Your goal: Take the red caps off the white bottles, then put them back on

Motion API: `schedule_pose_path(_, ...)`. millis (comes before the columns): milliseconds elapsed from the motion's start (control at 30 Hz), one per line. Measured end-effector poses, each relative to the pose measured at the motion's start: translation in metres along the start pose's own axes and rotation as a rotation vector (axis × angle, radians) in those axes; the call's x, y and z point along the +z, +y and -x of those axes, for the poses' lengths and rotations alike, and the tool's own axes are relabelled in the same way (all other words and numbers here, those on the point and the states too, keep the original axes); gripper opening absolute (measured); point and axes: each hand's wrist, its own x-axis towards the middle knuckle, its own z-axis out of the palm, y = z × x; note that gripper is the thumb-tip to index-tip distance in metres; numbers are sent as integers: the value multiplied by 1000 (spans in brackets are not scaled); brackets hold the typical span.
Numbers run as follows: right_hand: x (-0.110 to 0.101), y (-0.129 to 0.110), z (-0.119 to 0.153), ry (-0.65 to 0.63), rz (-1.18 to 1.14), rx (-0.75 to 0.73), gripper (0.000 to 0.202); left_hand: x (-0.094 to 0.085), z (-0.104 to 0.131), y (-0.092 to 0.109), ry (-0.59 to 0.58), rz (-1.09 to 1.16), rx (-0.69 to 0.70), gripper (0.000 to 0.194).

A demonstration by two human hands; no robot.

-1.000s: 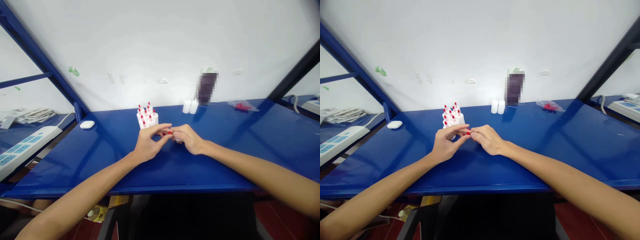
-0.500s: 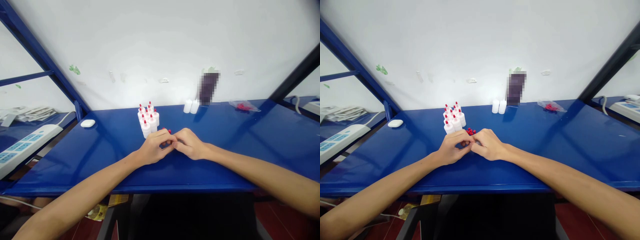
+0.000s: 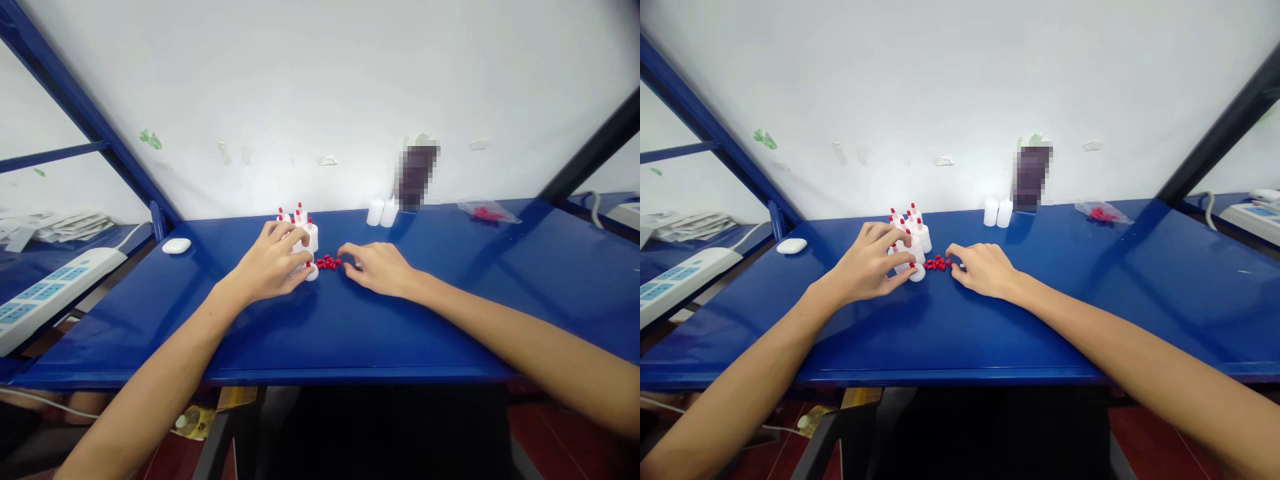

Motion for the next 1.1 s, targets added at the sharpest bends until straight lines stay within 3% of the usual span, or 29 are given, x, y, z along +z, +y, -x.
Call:
schedule_pose_path(367,-1,3,-1,-61,59,-58,27,13,7,-6,14,65,-70,13)
schedule_pose_path(767,-1,4,-2,-66,20,-28,22,19,11,-9,12,49,-139,16)
schedule_pose_path(1000,1,1,-2,-11,-65,-7,21,11,4,-4,79,296,8,14)
schedule_pose_path(1100,2,-3,0,56,-279,-14,17,12,1,3,168,435,69,13)
